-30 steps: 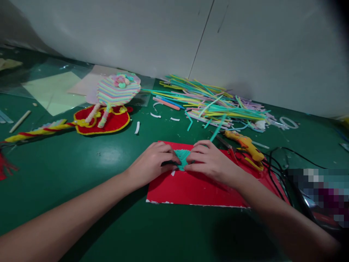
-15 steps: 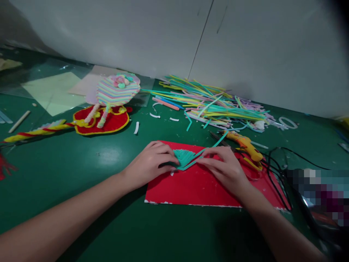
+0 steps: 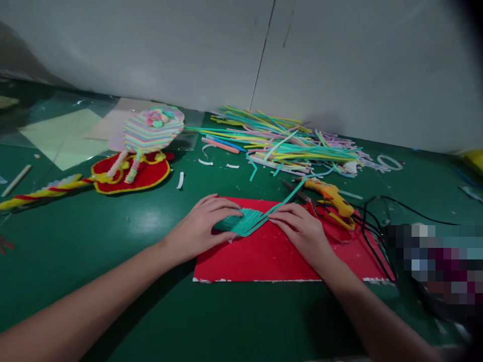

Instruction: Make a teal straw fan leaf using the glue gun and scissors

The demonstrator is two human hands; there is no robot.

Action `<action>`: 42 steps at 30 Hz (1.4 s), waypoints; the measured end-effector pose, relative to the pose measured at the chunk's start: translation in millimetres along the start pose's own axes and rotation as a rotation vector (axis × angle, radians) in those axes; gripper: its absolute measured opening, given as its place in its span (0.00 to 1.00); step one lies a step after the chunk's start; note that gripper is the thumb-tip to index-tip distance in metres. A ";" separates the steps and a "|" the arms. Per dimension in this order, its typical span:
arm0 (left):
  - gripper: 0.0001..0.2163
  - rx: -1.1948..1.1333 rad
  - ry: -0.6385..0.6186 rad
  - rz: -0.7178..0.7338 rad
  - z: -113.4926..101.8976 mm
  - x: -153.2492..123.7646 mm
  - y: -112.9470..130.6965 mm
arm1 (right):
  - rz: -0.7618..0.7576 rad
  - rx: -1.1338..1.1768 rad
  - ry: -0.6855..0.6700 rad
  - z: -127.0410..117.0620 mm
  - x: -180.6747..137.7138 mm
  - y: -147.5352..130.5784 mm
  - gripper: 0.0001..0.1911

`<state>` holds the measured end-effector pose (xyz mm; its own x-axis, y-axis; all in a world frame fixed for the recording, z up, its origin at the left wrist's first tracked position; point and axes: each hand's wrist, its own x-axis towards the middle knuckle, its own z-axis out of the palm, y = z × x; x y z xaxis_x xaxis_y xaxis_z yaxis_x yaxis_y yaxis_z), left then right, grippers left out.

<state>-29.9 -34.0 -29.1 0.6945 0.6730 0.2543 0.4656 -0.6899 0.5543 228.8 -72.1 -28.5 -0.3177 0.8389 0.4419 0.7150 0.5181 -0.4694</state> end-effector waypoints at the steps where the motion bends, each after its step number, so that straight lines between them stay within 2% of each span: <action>1: 0.15 -0.011 -0.013 -0.001 0.1 0.1 -0.9 | -0.007 0.000 -0.004 -0.2 -0.4 -0.2 0.10; 10: 0.14 -0.085 -0.056 0.036 -6.8 -3.0 -7.3 | -0.053 -0.056 -0.030 -3.6 -2.5 -11.9 0.09; 13: 0.13 -0.104 -0.074 0.047 -10.6 -4.2 -8.7 | 0.003 -0.085 0.063 -15.2 -2.5 -14.0 0.07; 16: 0.14 -0.123 -0.092 0.054 -12.7 -5.0 -10.6 | 0.172 -0.201 0.268 -37.5 -4.7 0.9 0.08; 18: 0.15 -0.134 -0.107 0.047 -13.4 -5.2 -11.1 | 0.363 -0.372 0.380 -54.6 -7.1 21.4 0.13; 20: 0.16 -0.151 -0.109 0.044 -13.7 -5.0 -11.0 | 0.605 -0.496 0.353 -68.9 -9.0 45.4 0.19; 22: 0.16 -0.187 -0.092 0.043 -14.0 -4.6 -10.7 | 0.839 -0.493 0.176 -77.4 -9.7 66.8 0.23; 24: 0.13 -0.235 -0.057 0.031 -14.8 -4.3 -10.3 | 0.928 -0.473 0.014 -79.1 -9.3 81.3 0.28; 26: 0.11 -0.252 -0.017 0.012 -16.1 -4.2 -9.6 | 0.921 -0.475 -0.049 -75.7 -9.2 88.9 0.29; 27: 0.11 -0.233 -0.002 0.013 -17.0 -4.2 -8.8 | 0.904 -0.480 -0.032 -73.0 -9.5 90.9 0.27; 30: 0.12 -0.078 0.011 0.086 -20.6 -4.7 -2.9 | 0.875 -0.481 0.121 -66.6 -13.0 93.1 0.23; 34: 0.15 0.098 -0.007 0.201 -25.1 -7.6 10.6 | 0.883 -0.472 0.294 -71.2 -20.1 90.3 0.24; 39: 0.17 0.237 -0.064 0.245 -23.8 -11.6 19.9 | 0.813 -0.261 0.501 -81.7 -25.9 76.3 0.25; 42: 0.16 0.326 -0.116 0.237 -21.6 -9.6 20.4 | 0.757 -0.212 0.546 -77.6 -25.5 66.9 0.27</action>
<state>-38.9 -48.8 -3.1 0.8517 0.4642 0.2433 0.4221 -0.8827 0.2065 333.0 -71.8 -11.8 0.5713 0.7176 0.3983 0.7263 -0.2160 -0.6525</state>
